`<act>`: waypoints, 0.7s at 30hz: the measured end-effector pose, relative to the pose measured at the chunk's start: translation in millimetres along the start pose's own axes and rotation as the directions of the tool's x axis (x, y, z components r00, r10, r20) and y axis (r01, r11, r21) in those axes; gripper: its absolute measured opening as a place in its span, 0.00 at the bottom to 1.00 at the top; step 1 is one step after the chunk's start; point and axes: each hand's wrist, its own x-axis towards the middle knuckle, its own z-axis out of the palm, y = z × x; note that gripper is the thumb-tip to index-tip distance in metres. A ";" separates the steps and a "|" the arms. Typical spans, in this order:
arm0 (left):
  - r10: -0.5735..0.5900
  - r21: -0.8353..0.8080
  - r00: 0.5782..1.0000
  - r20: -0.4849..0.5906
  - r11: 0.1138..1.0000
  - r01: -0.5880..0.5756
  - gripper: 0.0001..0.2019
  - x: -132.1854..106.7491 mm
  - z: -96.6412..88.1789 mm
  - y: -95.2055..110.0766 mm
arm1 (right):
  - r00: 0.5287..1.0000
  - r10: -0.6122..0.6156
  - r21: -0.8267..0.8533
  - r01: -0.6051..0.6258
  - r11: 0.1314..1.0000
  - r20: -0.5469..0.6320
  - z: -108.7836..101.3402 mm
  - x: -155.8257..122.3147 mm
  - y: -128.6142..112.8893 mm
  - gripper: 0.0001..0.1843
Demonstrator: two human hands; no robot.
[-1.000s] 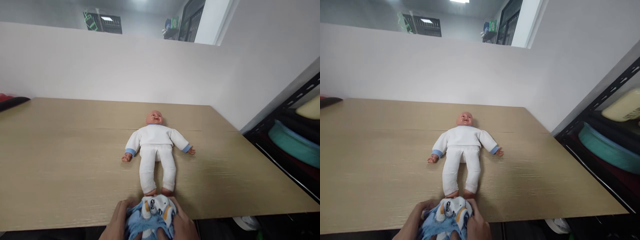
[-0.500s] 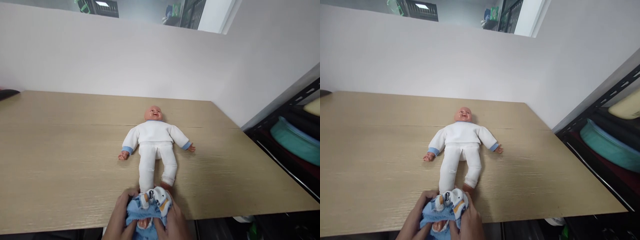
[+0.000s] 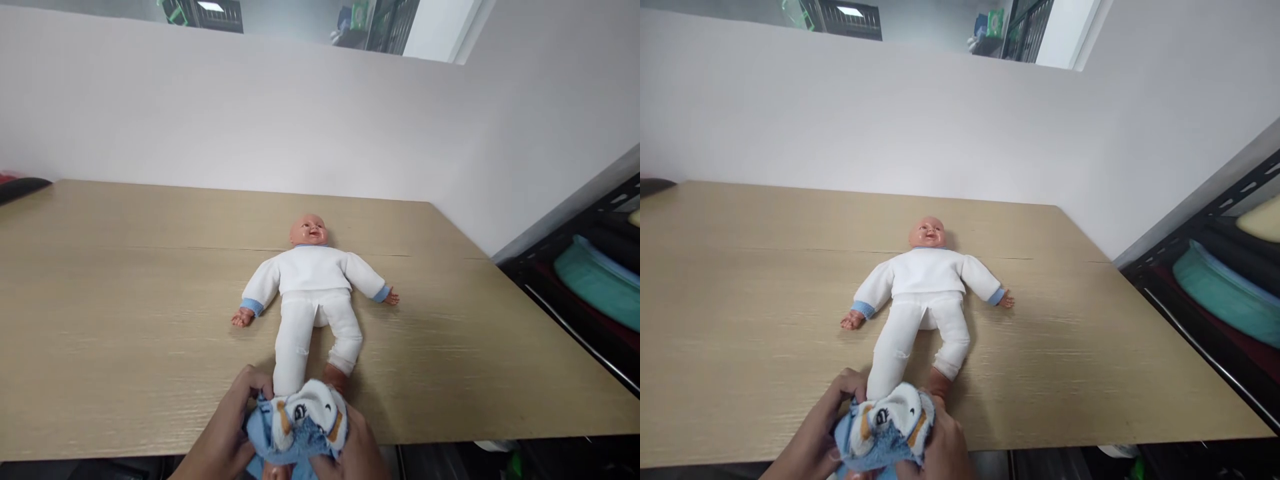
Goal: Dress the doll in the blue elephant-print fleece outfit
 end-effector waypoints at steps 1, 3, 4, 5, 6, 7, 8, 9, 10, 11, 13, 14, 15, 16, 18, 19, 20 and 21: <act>-0.022 0.009 1.000 0.013 1.000 0.022 0.14 3.1 -3.7 1.7 | 1.000 0.004 0.014 -0.004 1.000 -0.014 -3.4 1.6 -2.4 0.31; -0.050 0.007 0.998 0.040 0.999 0.050 0.12 11.1 -11.8 6.8 | 0.998 -0.014 0.045 0.016 0.999 -0.057 -10.0 5.4 -7.8 0.29; -0.053 -0.004 0.997 0.054 0.999 0.053 0.11 15.8 -16.0 10.0 | 0.996 -0.034 0.058 0.039 0.998 -0.084 -13.0 7.3 -10.0 0.29; -0.049 -0.019 0.996 0.077 0.999 0.050 0.09 20.9 -20.3 13.5 | 0.992 -0.057 0.065 0.065 0.996 -0.111 -15.6 9.1 -11.6 0.30; -0.044 -0.034 0.994 0.104 0.998 0.048 0.08 26.0 -24.3 17.2 | 0.988 -0.072 0.067 0.082 0.994 -0.135 -17.7 10.8 -12.5 0.32; -0.044 -0.047 0.990 0.135 0.998 0.051 0.06 31.0 -27.8 20.7 | 0.986 -0.077 0.067 0.088 0.994 -0.150 -19.5 12.1 -12.6 0.33; -0.049 -0.064 0.985 0.163 0.996 0.060 0.06 35.5 -30.6 23.9 | 0.985 -0.071 0.068 0.082 0.994 -0.157 -20.7 13.2 -12.1 0.34; -0.056 -0.089 0.980 0.188 0.993 0.074 0.07 39.4 -32.5 26.3 | 0.986 -0.055 0.067 0.066 0.996 -0.157 -21.6 14.2 -11.4 0.35; -0.068 -0.123 0.975 0.212 0.988 0.096 0.09 42.5 -33.5 27.7 | 0.987 -0.028 0.066 0.038 0.997 -0.155 -22.2 15.2 -10.7 0.34; -0.082 -0.169 0.970 0.230 0.978 0.123 0.11 45.0 -33.7 28.0 | 0.988 0.004 0.061 0.006 0.998 -0.151 -22.7 16.4 -10.4 0.34; -0.114 -0.271 0.964 0.238 0.946 0.179 0.15 48.5 -32.2 25.9 | 0.989 0.046 0.042 -0.040 0.998 -0.143 -23.8 20.6 -12.0 0.32; -0.133 -0.311 0.965 0.225 0.929 0.201 0.16 49.9 -31.1 24.0 | 0.990 0.047 0.033 -0.043 0.999 -0.131 -24.8 23.9 -14.0 0.31; -0.153 -0.337 0.968 0.197 0.917 0.213 0.17 51.4 -30.1 22.1 | 0.993 0.032 0.027 -0.029 0.999 -0.117 -26.1 28.3 -16.8 0.30; -0.168 -0.353 0.973 0.155 0.911 0.214 0.18 53.3 -29.2 20.6 | 0.994 0.006 0.027 -0.003 1.000 -0.107 -27.8 33.6 -19.9 0.28; -0.183 -0.358 0.981 0.060 0.914 0.192 0.18 58.3 -27.9 19.3 | 0.994 -0.045 0.043 0.049 0.998 -0.097 -32.6 46.6 -25.3 0.25; -0.179 -0.354 0.984 0.019 0.919 0.174 0.19 61.2 -27.4 19.0 | 0.994 -0.063 0.063 0.068 0.996 -0.085 -35.5 53.9 -26.6 0.23; -0.172 -0.348 0.985 -0.012 0.924 0.157 0.20 64.2 -26.8 18.4 | 0.995 -0.072 0.096 0.078 0.992 -0.066 -38.7 61.4 -26.4 0.23; -0.170 -0.341 0.985 -0.033 0.928 0.149 0.21 67.0 -26.0 16.9 | 0.997 -0.067 0.142 0.072 0.987 -0.036 -42.1 68.6 -24.6 0.23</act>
